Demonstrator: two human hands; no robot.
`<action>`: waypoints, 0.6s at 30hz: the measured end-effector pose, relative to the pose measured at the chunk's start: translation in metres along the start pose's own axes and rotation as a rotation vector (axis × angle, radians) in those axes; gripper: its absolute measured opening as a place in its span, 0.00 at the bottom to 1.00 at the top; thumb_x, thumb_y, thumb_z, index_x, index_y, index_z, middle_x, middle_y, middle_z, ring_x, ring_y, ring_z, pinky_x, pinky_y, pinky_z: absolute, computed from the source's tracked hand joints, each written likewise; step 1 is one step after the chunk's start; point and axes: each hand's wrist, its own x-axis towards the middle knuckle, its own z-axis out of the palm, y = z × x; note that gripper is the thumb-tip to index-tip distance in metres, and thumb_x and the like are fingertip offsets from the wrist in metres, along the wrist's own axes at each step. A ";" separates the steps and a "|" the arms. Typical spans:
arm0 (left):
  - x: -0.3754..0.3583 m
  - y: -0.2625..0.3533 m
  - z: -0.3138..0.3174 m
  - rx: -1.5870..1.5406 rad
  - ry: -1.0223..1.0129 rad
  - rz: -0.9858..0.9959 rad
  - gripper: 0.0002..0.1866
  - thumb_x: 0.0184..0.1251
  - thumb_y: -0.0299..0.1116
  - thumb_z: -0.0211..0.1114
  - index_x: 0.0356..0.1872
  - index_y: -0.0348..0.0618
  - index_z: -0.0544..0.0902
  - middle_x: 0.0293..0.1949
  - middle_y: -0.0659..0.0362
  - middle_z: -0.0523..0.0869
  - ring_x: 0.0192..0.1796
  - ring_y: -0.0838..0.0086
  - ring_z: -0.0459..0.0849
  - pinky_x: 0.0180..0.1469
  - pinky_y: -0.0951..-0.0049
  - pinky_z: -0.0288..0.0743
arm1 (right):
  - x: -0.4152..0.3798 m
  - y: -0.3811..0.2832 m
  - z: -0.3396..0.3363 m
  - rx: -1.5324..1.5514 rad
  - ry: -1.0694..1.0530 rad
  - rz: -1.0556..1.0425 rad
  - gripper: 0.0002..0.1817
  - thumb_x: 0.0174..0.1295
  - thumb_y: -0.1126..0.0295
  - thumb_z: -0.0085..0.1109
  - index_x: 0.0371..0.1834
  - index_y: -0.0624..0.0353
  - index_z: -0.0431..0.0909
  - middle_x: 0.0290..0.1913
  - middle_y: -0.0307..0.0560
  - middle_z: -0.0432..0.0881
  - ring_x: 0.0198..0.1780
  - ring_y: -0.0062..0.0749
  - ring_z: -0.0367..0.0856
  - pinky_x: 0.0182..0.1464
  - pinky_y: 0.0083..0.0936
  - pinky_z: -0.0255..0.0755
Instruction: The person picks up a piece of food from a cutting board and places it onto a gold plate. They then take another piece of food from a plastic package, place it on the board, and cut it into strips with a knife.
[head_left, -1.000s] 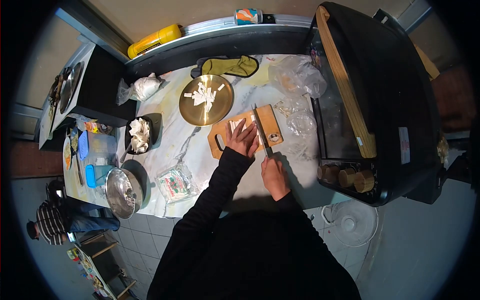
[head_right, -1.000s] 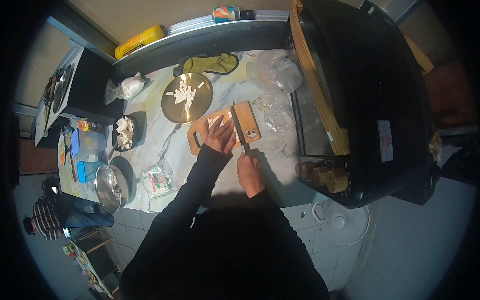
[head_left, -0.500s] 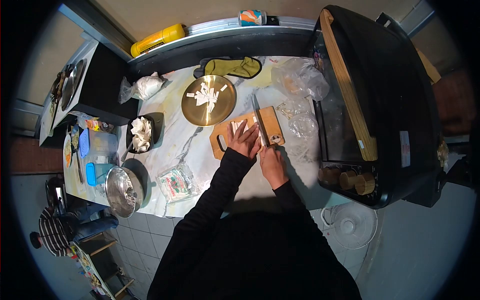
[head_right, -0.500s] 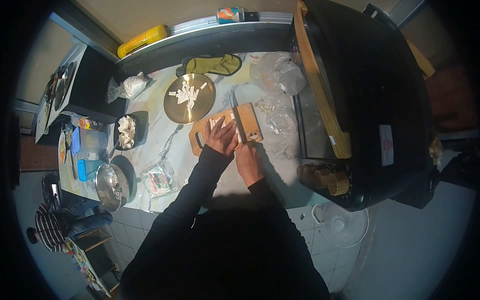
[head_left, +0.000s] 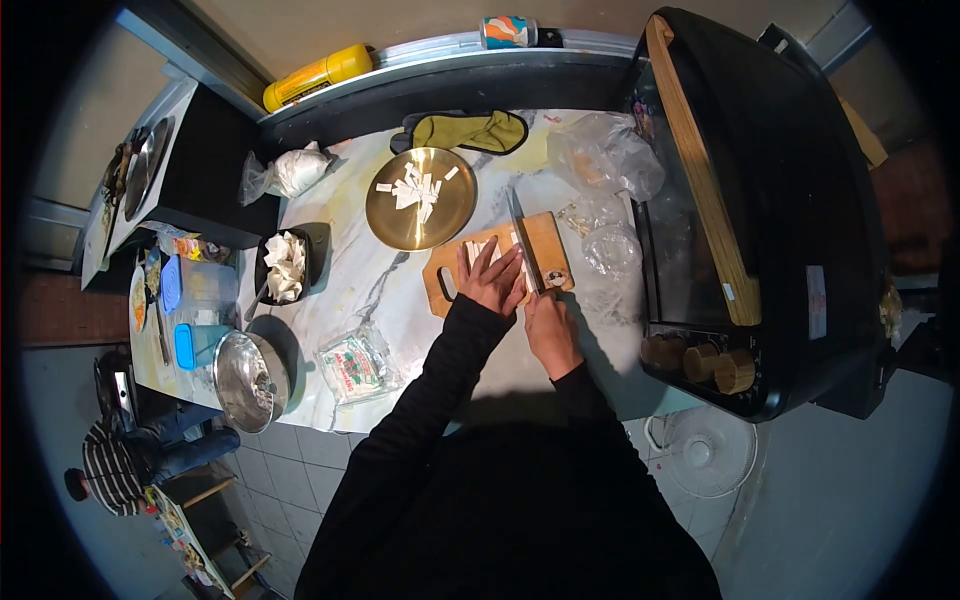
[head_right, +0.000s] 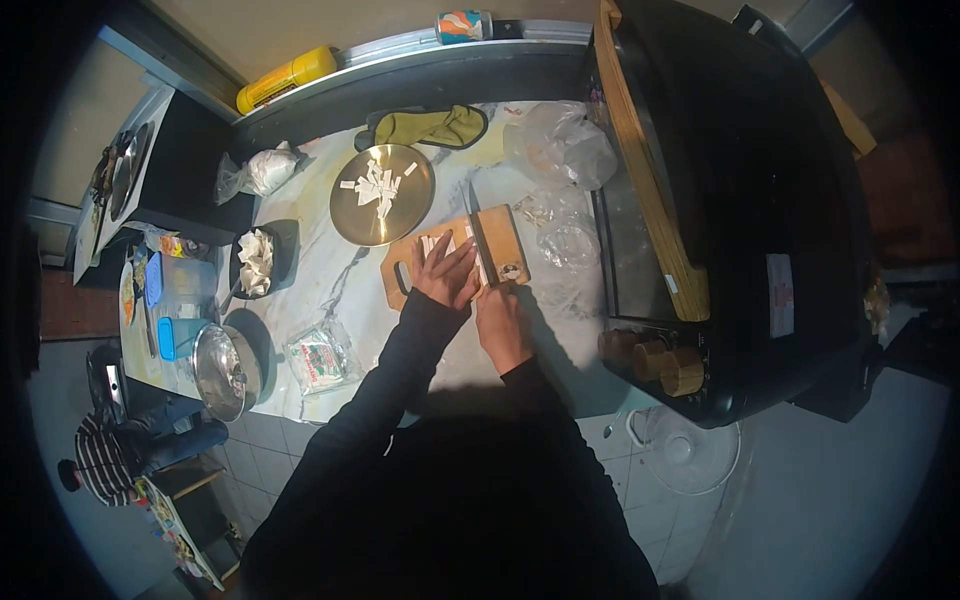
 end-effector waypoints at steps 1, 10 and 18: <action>0.000 0.000 0.000 -0.005 -0.002 0.001 0.20 0.62 0.37 0.63 0.54 0.43 0.83 0.61 0.61 0.80 0.71 0.56 0.66 0.72 0.33 0.42 | 0.000 0.000 0.000 -0.004 -0.006 0.007 0.18 0.71 0.59 0.45 0.35 0.65 0.75 0.30 0.69 0.81 0.35 0.68 0.81 0.36 0.56 0.74; 0.001 -0.001 0.000 0.000 0.003 0.009 0.19 0.63 0.38 0.63 0.53 0.43 0.84 0.61 0.64 0.80 0.71 0.58 0.66 0.71 0.32 0.45 | 0.000 -0.001 -0.005 -0.012 -0.024 0.007 0.16 0.71 0.60 0.46 0.37 0.64 0.74 0.30 0.68 0.81 0.35 0.67 0.80 0.36 0.56 0.73; 0.001 0.001 -0.002 -0.013 -0.023 -0.010 0.19 0.62 0.37 0.64 0.53 0.43 0.84 0.62 0.64 0.79 0.72 0.59 0.65 0.71 0.32 0.44 | -0.002 -0.003 -0.006 -0.015 -0.035 0.022 0.15 0.71 0.61 0.47 0.38 0.64 0.73 0.31 0.69 0.81 0.35 0.68 0.80 0.36 0.56 0.74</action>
